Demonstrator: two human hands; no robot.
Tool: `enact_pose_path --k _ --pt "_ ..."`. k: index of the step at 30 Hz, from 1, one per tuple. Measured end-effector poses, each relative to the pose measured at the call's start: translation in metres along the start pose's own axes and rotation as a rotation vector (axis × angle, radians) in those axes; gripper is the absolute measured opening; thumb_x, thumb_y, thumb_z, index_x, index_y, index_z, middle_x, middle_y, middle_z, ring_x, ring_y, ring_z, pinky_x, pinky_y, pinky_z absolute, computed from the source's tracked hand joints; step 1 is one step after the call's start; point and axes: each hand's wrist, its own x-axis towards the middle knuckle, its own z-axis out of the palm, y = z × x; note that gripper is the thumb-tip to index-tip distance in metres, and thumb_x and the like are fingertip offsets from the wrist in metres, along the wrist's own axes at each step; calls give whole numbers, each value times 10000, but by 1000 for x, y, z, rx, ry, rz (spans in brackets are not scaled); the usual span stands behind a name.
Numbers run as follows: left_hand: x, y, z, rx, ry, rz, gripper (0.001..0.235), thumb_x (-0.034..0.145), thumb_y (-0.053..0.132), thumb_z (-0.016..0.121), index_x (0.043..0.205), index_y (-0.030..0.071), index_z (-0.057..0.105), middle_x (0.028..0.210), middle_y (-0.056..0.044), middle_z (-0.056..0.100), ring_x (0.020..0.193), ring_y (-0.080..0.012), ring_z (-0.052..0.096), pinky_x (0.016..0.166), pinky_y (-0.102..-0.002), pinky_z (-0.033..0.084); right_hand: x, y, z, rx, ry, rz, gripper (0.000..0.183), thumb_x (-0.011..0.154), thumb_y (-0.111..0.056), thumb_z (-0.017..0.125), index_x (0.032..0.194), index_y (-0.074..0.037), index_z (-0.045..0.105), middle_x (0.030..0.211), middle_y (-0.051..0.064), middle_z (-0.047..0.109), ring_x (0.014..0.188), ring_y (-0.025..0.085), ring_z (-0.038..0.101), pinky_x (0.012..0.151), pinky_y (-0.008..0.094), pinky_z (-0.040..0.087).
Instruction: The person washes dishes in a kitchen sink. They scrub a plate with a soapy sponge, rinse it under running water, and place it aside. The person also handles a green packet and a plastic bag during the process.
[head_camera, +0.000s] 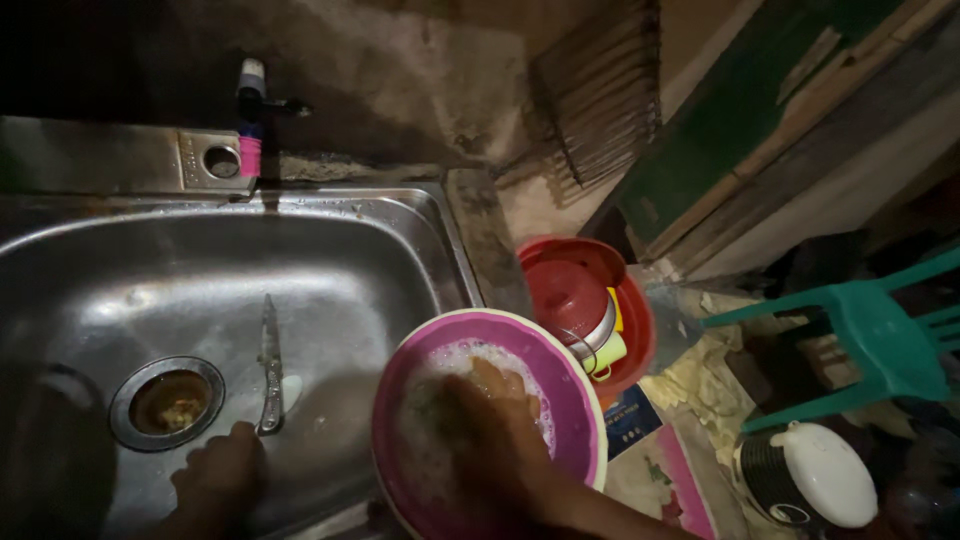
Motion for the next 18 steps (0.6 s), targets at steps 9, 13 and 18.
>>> enact_pose_path --k 9,13,18 --pt "14 -47 22 -230 -141 15 310 953 310 597 1139 65 633 1082 -204 671 961 -351 657 805 -480 518 27 67 4 -62 221 -283 593 821 -105 760 1381 -241 623 1488 164 523 1372 389 471 1140 433 411" --pt "7 -57 -9 -195 -251 50 328 927 329 643 1096 48 671 1008 -187 702 857 -298 669 731 -434 512 43 74 -18 50 44 -219 758 645 -5 770 1360 -187 598 1496 173 488 1371 410 435 1146 432 366" --pt "-41 -6 -72 -254 -234 75 357 895 352 699 1042 27 718 915 -164 741 727 -232 684 638 -378 505 65 55 -42 140 -25 -177 756 678 2 771 1387 -172 578 1469 200 455 1334 420 417 1106 443 366"
